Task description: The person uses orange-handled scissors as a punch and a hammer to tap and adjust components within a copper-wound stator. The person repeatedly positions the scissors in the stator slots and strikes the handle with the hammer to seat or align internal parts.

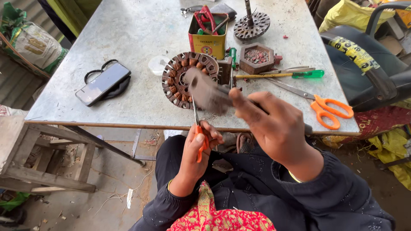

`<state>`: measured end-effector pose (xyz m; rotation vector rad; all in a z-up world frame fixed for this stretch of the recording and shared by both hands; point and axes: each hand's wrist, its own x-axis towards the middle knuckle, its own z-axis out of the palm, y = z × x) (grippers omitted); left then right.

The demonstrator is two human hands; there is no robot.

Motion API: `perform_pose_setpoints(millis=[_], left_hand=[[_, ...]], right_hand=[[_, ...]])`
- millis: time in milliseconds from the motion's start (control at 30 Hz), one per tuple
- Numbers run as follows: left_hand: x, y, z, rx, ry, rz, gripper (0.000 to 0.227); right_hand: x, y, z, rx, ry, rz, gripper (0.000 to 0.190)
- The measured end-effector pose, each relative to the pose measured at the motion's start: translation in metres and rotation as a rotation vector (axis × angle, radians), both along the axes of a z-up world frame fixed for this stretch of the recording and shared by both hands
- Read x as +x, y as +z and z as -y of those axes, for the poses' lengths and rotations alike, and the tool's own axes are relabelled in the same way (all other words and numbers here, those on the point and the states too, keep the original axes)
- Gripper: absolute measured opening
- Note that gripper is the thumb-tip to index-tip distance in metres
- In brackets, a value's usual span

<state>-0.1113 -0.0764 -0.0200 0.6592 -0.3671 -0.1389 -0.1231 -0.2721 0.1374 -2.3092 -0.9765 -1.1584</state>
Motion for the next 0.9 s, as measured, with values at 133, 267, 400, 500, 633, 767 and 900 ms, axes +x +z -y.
perform_pose_setpoints(millis=[133, 267, 400, 500, 633, 767, 900], left_hand=[[0.002, 0.0, 0.002, 0.06, 0.008, -0.097, 0.028], [0.002, 0.007, -0.003, 0.023, -0.021, -0.077, 0.022], [0.0, 0.005, -0.005, 0.06, -0.02, -0.094, 0.02], [0.001, 0.006, -0.005, 0.088, -0.026, -0.083, 0.021], [0.0, 0.007, -0.007, 0.154, -0.011, -0.063, 0.024], [-0.001, 0.003, -0.012, 0.137, -0.045, -0.06, 0.03], [-0.001, 0.0, -0.019, 0.198, -0.064, 0.076, 0.033]], right_hand=[[0.014, -0.003, -0.013, -0.214, -0.079, -0.102, 0.062], [0.01, 0.001, -0.009, -0.167, -0.167, -0.045, 0.061], [0.0, -0.006, 0.001, 0.049, 0.034, -0.068, 0.058], [0.017, -0.018, -0.007, -0.057, -0.003, -0.095, 0.056], [0.023, -0.034, -0.006, -0.152, -0.158, -0.099, 0.054], [0.015, -0.047, 0.015, 0.019, -0.243, -0.12, 0.049], [0.017, -0.059, 0.049, 0.085, -0.404, -0.138, 0.041]])
